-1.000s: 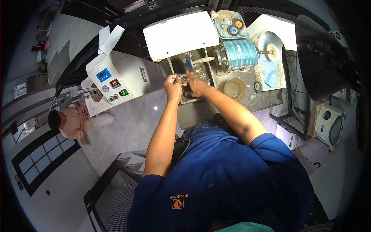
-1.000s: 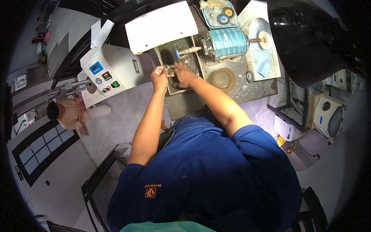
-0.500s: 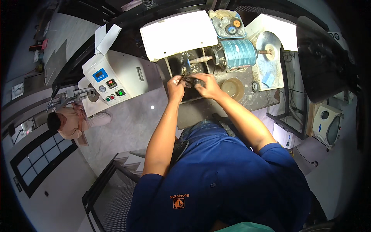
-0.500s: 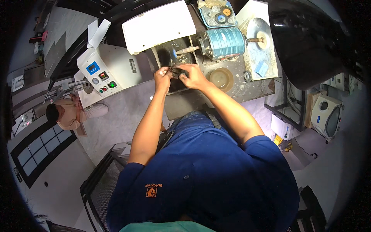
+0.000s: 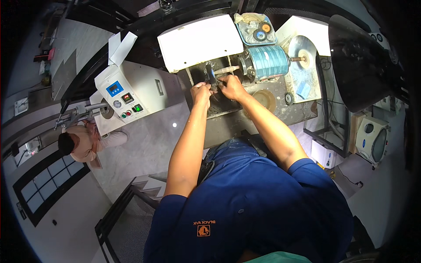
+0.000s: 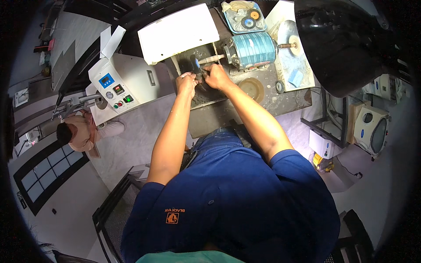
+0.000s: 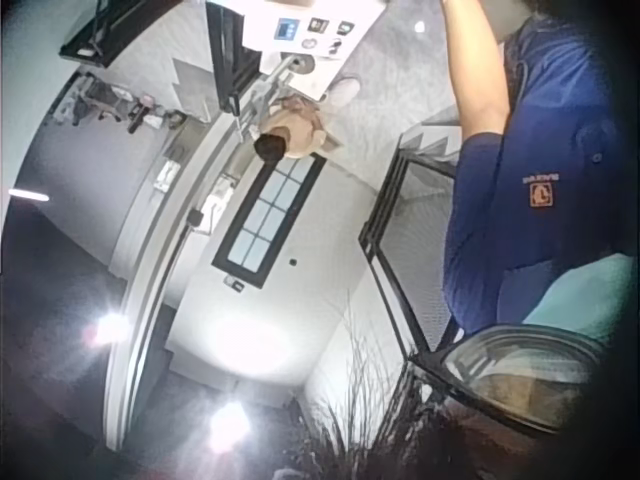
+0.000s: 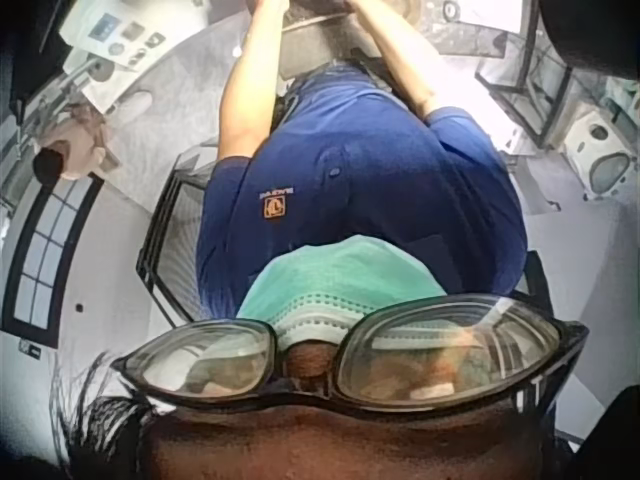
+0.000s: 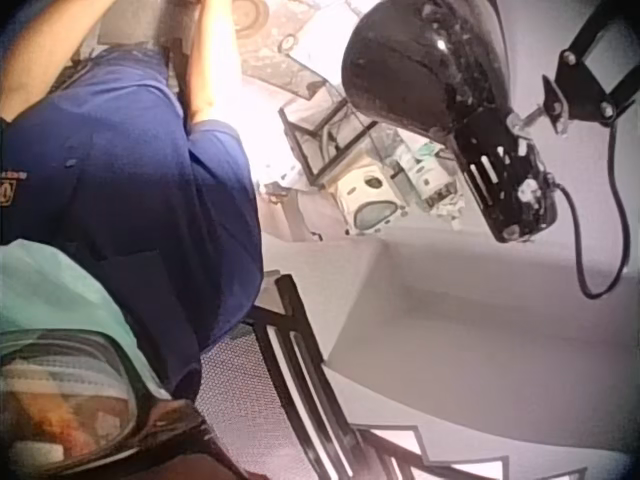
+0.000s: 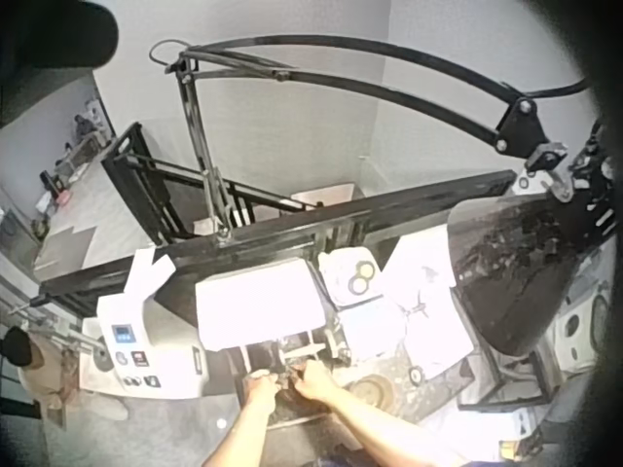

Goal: Polishing a metal dental prosthetic framework using a bench lathe.

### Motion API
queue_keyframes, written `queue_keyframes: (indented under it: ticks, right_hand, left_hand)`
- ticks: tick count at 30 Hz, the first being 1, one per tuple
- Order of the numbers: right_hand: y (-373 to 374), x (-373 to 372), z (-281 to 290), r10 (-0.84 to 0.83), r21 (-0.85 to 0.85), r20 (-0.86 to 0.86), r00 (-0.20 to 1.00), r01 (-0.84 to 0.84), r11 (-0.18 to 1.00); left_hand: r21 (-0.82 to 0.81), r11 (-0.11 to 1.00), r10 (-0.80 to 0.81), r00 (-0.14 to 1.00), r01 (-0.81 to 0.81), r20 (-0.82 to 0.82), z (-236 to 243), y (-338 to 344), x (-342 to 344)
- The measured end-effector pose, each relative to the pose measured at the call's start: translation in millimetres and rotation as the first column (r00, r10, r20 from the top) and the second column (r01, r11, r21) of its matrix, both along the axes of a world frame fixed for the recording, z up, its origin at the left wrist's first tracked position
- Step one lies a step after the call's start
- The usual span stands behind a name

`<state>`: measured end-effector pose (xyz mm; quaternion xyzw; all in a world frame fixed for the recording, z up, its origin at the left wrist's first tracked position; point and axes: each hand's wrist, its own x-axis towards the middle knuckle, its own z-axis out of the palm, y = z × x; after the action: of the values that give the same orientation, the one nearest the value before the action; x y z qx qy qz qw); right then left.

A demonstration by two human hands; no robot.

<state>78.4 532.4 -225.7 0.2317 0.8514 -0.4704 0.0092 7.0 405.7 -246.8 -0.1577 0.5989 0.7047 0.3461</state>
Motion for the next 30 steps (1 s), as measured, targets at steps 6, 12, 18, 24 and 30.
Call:
queue_keyframes:
  ticks: [6,12,18,24,30]
  right_hand:
    - [-6,-7,13,0.042,0.014,0.066,0.997,-0.043,0.999]
    - [-12,3,24,0.010,-0.007,-0.021,1.000,-0.010,1.000]
    - [-11,0,18,-0.007,0.005,0.022,1.000,0.007,1.000]
    - [-13,10,17,-0.073,0.008,-0.070,0.995,0.073,0.997]
    - [-17,1,32,-0.073,0.027,-0.002,0.997,0.073,0.997]
  left_hand:
    - [-0.047,0.999,0.000,1.000,0.001,0.026,-4,-6,-8]
    - [0.084,0.996,0.023,0.999,-0.020,-0.044,4,-10,1]
    - [-0.013,1.000,-0.022,1.000,0.022,-0.004,-2,-9,-5]
    - [0.137,0.991,0.003,0.999,0.004,-0.049,0,-15,7]
    - [0.137,0.985,0.104,0.994,-0.109,0.045,0,-14,2]
